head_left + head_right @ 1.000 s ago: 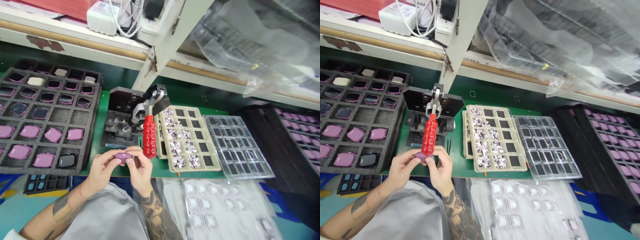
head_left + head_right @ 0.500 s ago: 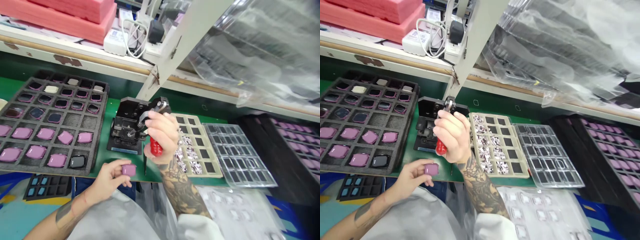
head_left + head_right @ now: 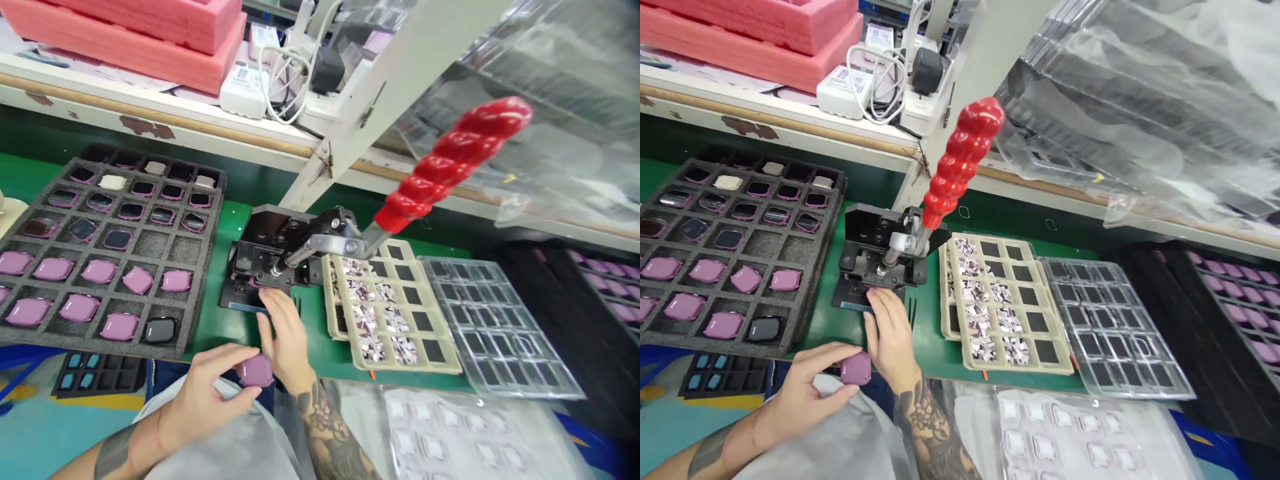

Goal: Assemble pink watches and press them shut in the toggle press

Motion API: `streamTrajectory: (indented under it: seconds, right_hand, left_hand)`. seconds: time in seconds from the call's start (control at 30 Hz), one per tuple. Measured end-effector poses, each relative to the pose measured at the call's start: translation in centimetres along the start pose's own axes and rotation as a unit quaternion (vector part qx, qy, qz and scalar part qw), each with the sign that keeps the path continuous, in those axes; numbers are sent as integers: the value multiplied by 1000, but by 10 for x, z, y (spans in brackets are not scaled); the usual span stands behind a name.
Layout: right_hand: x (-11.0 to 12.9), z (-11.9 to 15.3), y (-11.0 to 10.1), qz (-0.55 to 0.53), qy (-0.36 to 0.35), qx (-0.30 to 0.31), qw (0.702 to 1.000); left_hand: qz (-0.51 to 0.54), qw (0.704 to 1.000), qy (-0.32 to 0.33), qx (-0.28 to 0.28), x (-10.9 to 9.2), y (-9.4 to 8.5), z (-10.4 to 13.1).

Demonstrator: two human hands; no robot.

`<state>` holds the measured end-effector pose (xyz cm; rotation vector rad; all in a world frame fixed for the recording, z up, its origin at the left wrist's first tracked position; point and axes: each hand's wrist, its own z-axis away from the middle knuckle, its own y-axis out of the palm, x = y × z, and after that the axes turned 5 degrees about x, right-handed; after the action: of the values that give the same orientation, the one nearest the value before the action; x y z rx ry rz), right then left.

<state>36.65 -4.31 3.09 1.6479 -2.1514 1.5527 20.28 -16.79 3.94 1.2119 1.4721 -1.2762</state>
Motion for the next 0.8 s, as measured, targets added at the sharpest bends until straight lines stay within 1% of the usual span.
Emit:
streamTrajectory:
  seconds: [0.03, 0.1, 0.17, 0.23, 0.3, 0.37, 0.47, 0.53, 0.63, 0.7, 0.8]
  right_hand:
    - [-6, 6, 9, 30, 14, 41, 999]
    - [-16, 5, 21, 82, 38, 97, 991]
    - [-25, -5, 28, 111, 53, 136, 983]
    - [-33, -15, 30, 113, 63, 154, 980]
    - [-36, -21, 30, 85, 72, 138, 984]
    - [-34, -19, 26, 33, 86, 103, 990]
    - [-22, -5, 13, -44, 111, 51, 992]
    - [-14, 7, 2, -71, 125, 21, 989]
    - [-6, 22, -14, -87, 140, -15, 986]
    - [-6, 28, -23, -92, 140, -34, 985]
    - [-8, 35, -31, -97, 133, -58, 985]
  left_hand:
    - [-14, 999, 28, 0, 0, -1, -2]
    - [-45, 995, 89, -5, 2, 1, -6]
    - [-90, 986, 142, -20, 5, 3, -9]
    - [-131, 976, 169, -33, 6, 5, -10]
    - [-156, 971, 175, -49, 7, 5, -9]
    - [-174, 968, 167, -68, 9, 3, -10]
    - [-226, 960, 130, -98, 17, 2, -18]
    - [-294, 945, 105, -101, 24, 4, -28]
    - [-413, 903, 86, -85, 33, 9, -50]
    - [-466, 879, 80, -68, 37, 13, -65]
    - [-501, 861, 77, -35, 41, 18, -85]
